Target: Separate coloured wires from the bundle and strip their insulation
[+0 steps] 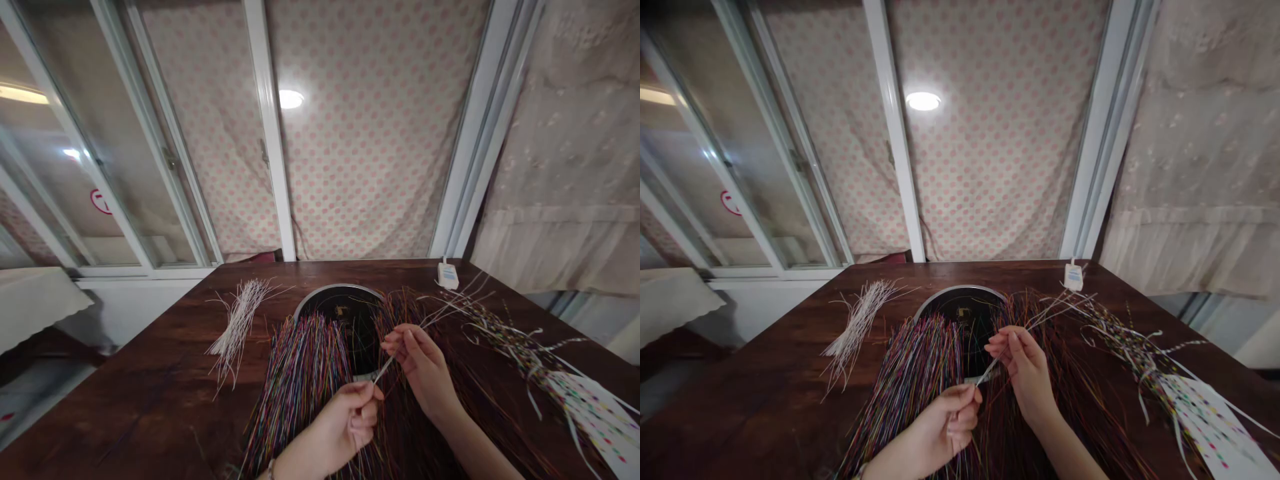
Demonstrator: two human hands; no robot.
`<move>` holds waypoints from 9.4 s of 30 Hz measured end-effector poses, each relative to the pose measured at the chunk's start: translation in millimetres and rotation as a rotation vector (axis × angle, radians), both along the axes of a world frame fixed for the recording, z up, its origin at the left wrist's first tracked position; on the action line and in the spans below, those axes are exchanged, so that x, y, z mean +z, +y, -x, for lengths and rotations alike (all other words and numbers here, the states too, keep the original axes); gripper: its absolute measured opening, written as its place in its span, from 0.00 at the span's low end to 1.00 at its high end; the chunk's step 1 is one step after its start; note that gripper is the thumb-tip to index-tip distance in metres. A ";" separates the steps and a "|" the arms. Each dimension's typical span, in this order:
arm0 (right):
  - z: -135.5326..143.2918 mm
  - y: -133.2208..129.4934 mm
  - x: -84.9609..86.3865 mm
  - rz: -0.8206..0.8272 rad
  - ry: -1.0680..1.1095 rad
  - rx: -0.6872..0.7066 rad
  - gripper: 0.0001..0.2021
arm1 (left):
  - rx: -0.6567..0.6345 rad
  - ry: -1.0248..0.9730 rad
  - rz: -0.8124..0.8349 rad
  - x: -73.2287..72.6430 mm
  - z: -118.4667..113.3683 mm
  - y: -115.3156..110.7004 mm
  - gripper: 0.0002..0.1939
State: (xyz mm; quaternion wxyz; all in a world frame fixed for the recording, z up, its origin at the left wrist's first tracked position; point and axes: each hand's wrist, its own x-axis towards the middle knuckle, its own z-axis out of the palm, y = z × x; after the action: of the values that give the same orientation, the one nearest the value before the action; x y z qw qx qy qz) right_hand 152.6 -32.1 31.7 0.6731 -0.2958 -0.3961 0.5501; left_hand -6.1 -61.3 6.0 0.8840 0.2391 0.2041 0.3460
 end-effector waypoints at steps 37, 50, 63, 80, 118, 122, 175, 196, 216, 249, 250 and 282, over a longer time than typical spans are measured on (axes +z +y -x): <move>14.7 -2.1 -17.3 -0.063 -0.532 0.025 0.08 | 0.399 0.543 -0.543 -7.8 -4.3 9.4 0.23; -13.3 10.0 -3.4 -0.004 -0.499 -0.095 0.11 | 0.382 0.575 -0.518 -0.4 -1.3 10.2 0.22; -51.7 19.0 7.9 0.034 -0.311 -0.134 0.09 | 0.374 0.601 -0.524 15.9 5.3 5.4 0.19; -93.1 25.6 12.8 0.019 -0.284 -0.189 0.09 | 0.435 0.659 -0.583 35.5 32.2 20.9 0.15; -118.0 37.8 1.9 0.046 -0.092 -0.222 0.06 | 0.212 0.868 -0.706 37.1 66.5 42.6 0.17; -113.5 37.9 4.3 0.013 -0.040 -0.274 0.07 | 0.148 0.885 -0.703 37.1 64.8 42.7 0.17; -100.0 42.1 0.3 0.069 0.128 -0.212 0.10 | 0.038 0.895 -0.896 32.8 60.8 40.9 0.11; -77.4 34.0 1.1 0.049 0.126 0.031 0.10 | -0.155 0.510 -0.540 28.6 45.1 26.9 0.26; -53.8 33.8 -7.8 0.064 0.152 0.047 0.09 | -0.123 0.223 -0.262 26.0 32.0 23.0 0.17; -18.1 3.1 -1.0 -0.146 -0.313 0.598 0.06 | -0.194 0.572 -0.538 37.3 38.9 16.7 0.15; -20.0 3.6 -0.4 -0.150 -0.307 0.601 0.06 | -0.198 0.592 -0.555 38.0 41.0 17.6 0.15; -77.1 28.5 4.0 -0.163 -0.047 0.079 0.08 | -0.068 0.626 -0.522 35.6 53.8 29.4 0.14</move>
State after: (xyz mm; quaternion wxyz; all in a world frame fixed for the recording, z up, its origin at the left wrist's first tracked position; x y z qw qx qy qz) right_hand 229.6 -3.6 35.8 0.6633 -0.2368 -0.4665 0.5351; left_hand -59.8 -31.9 41.6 0.6998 0.5559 0.3604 0.2672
